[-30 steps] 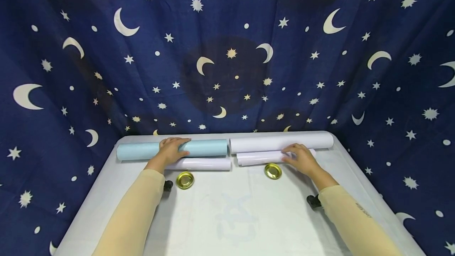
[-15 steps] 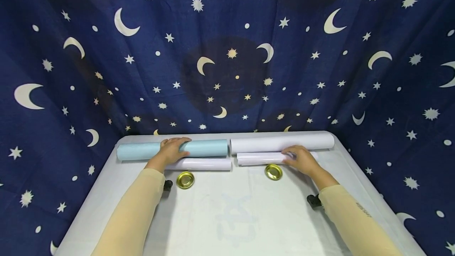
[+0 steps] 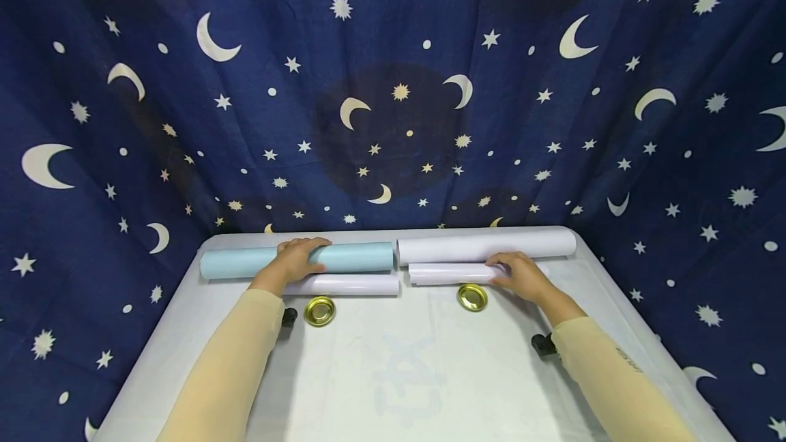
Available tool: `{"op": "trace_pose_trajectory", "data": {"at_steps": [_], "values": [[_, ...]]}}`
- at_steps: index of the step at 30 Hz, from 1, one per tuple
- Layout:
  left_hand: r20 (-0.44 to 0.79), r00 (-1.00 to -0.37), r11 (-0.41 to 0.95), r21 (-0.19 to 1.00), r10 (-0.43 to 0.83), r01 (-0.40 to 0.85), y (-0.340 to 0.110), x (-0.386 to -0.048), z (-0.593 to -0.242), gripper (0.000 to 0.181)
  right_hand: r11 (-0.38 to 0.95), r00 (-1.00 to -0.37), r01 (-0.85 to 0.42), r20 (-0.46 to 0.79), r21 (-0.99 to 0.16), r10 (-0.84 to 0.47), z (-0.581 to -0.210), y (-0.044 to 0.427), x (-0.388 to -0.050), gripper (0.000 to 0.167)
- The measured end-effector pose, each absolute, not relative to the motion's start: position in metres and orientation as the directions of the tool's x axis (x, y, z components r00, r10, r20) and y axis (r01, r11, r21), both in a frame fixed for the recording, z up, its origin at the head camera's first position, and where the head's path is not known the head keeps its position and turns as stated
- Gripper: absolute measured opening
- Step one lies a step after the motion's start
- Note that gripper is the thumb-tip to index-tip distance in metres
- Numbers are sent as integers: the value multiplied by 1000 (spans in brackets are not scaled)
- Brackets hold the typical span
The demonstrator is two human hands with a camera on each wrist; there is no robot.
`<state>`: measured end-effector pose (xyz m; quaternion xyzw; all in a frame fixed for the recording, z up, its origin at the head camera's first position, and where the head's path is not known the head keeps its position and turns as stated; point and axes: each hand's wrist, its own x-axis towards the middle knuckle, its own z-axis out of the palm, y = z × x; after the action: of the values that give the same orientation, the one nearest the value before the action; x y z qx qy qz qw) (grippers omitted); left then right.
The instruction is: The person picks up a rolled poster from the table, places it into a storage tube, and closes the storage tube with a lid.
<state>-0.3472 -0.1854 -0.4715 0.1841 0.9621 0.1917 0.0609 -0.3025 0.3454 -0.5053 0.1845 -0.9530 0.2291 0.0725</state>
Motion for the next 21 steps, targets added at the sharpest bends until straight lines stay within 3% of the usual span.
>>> {"op": "trace_pose_trajectory", "data": {"at_steps": [16, 21], "values": [[11, -889, 855, 268, 458, 444, -187, -342, -470, 59, 806, -904, -420, 268, -416, -333, -499, 348, -298, 39], [-14, -889, 848, 310, 457, 431, -189, -342, -470, 60, 805, -911, -407, 259, -431, -322, -499, 348, -295, 40]]}}
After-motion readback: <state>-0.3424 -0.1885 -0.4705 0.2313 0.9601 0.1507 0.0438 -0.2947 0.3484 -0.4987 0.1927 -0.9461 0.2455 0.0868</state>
